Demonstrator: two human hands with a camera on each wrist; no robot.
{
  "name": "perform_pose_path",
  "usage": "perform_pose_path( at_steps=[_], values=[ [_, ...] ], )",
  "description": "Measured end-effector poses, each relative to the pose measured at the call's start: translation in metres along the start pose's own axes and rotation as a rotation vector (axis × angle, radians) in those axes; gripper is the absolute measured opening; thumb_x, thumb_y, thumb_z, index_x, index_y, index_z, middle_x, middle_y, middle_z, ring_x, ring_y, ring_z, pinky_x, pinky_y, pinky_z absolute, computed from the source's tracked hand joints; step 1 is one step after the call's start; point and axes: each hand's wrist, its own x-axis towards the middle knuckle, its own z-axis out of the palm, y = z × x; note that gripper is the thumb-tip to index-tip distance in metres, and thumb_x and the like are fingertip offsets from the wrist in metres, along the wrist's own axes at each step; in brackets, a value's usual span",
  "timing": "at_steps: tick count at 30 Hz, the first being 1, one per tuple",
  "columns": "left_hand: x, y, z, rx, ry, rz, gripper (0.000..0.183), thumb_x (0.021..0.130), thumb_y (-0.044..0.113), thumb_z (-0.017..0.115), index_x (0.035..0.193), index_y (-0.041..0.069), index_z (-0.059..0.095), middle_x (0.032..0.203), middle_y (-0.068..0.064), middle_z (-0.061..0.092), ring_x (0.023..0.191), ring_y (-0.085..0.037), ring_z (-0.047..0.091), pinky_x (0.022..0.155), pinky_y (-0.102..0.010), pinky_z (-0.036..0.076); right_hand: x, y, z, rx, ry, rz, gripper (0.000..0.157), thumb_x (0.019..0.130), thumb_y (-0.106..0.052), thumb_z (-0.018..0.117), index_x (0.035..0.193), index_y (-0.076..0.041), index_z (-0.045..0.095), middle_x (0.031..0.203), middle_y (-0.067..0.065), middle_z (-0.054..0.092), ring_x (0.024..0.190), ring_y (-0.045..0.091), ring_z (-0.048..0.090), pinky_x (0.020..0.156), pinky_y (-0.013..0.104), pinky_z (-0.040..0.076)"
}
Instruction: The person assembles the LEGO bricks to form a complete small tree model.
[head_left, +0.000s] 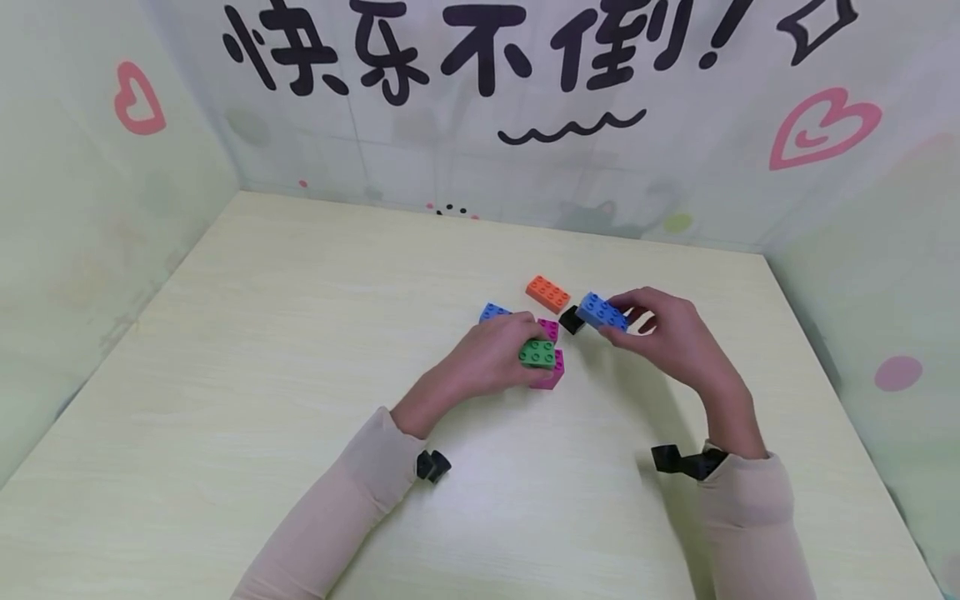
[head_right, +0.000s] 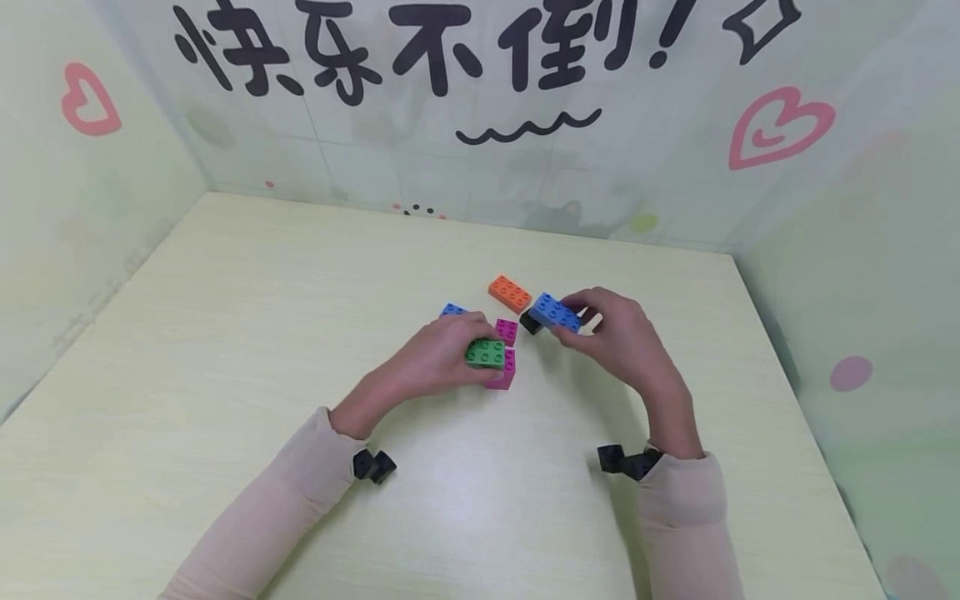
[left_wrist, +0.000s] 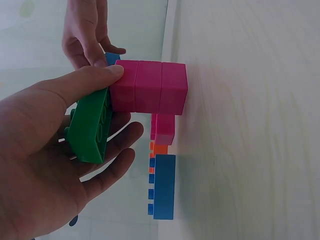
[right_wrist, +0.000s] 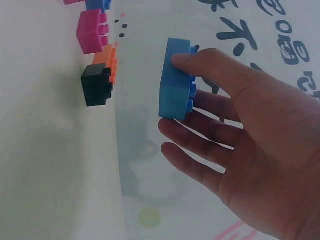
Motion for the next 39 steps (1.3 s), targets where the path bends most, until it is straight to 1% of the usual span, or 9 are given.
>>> perform_pose_path(
  at_steps=[3, 6, 10, 13, 16, 23, 31, 34, 39],
  values=[
    [0.000, 0.000, 0.000, 0.002, 0.000, -0.003, 0.049, 0.082, 0.036, 0.080, 0.123, 0.013, 0.066, 0.108, 0.002, 0.058, 0.093, -0.011, 0.052, 0.077, -0.024, 0.046, -0.003, -0.008, -0.004, 0.030, -0.030, -0.047, 0.037, 0.085, -0.030, 0.078, 0.117, -0.015, 0.068, 0.109, -0.003, 0.065, 0.096, 0.016, 0.058, 0.077, 0.037, 0.051],
    [0.000, -0.001, 0.001, 0.006, 0.007, 0.002, 0.048, 0.082, 0.037, 0.080, 0.122, 0.013, 0.066, 0.107, 0.003, 0.057, 0.092, -0.011, 0.052, 0.077, -0.025, 0.046, -0.006, -0.014, -0.007, 0.069, -0.100, -0.085, 0.036, 0.086, -0.031, 0.077, 0.118, -0.017, 0.067, 0.111, -0.004, 0.065, 0.099, 0.017, 0.059, 0.080, 0.040, 0.050],
    [0.001, -0.002, 0.001, 0.000, 0.011, 0.011, 0.047, 0.082, 0.037, 0.080, 0.121, 0.013, 0.067, 0.105, 0.003, 0.057, 0.091, -0.012, 0.052, 0.076, -0.025, 0.046, -0.008, -0.018, -0.008, 0.100, -0.196, -0.114, 0.036, 0.087, -0.032, 0.076, 0.120, -0.020, 0.066, 0.109, -0.007, 0.065, 0.099, 0.017, 0.058, 0.081, 0.038, 0.049],
    [0.000, -0.002, 0.001, -0.012, 0.009, 0.015, 0.046, 0.082, 0.035, 0.080, 0.120, 0.013, 0.067, 0.104, 0.003, 0.057, 0.091, -0.012, 0.052, 0.075, -0.024, 0.046, -0.009, -0.019, -0.009, 0.106, -0.237, -0.128, 0.034, 0.087, -0.029, 0.077, 0.119, -0.022, 0.067, 0.107, -0.009, 0.066, 0.098, 0.014, 0.058, 0.082, 0.035, 0.049],
    [0.000, -0.002, 0.001, -0.017, 0.011, 0.021, 0.045, 0.082, 0.035, 0.080, 0.119, 0.013, 0.067, 0.103, 0.003, 0.057, 0.091, -0.012, 0.052, 0.075, -0.024, 0.046, -0.010, -0.021, -0.009, 0.118, -0.258, -0.143, 0.034, 0.085, -0.026, 0.078, 0.118, -0.023, 0.068, 0.106, -0.010, 0.066, 0.097, 0.011, 0.059, 0.083, 0.032, 0.048],
    [-0.001, -0.002, 0.000, -0.017, 0.017, 0.031, 0.042, 0.082, 0.035, 0.080, 0.115, 0.012, 0.067, 0.100, 0.004, 0.056, 0.089, -0.012, 0.052, 0.074, -0.025, 0.046, -0.010, -0.024, -0.009, 0.119, -0.288, -0.175, 0.033, 0.086, -0.029, 0.077, 0.117, -0.024, 0.068, 0.106, -0.012, 0.066, 0.096, 0.009, 0.059, 0.083, 0.032, 0.048],
    [-0.001, -0.002, -0.001, -0.021, 0.017, 0.032, 0.041, 0.082, 0.035, 0.080, 0.114, 0.012, 0.068, 0.099, 0.004, 0.056, 0.089, -0.012, 0.052, 0.074, -0.025, 0.045, -0.008, -0.025, -0.007, 0.095, -0.297, -0.167, 0.035, 0.084, -0.021, 0.080, 0.117, -0.022, 0.068, 0.106, -0.012, 0.066, 0.095, 0.011, 0.059, 0.082, 0.032, 0.049],
    [-0.001, -0.002, 0.000, -0.022, 0.014, 0.030, 0.042, 0.082, 0.035, 0.080, 0.115, 0.012, 0.068, 0.099, 0.004, 0.056, 0.089, -0.012, 0.052, 0.074, -0.025, 0.045, -0.008, -0.026, -0.005, 0.097, -0.312, -0.154, 0.037, 0.084, -0.017, 0.080, 0.118, -0.022, 0.067, 0.106, -0.012, 0.066, 0.095, 0.011, 0.059, 0.082, 0.035, 0.050],
    [0.000, -0.003, 0.000, -0.024, 0.012, 0.027, 0.044, 0.081, 0.036, 0.081, 0.115, 0.012, 0.068, 0.099, 0.004, 0.056, 0.088, -0.012, 0.051, 0.074, -0.025, 0.045, -0.009, -0.028, -0.003, 0.109, -0.328, -0.142, 0.037, 0.083, -0.016, 0.080, 0.118, -0.021, 0.067, 0.105, -0.011, 0.066, 0.095, 0.012, 0.059, 0.081, 0.042, 0.051]
  ],
)
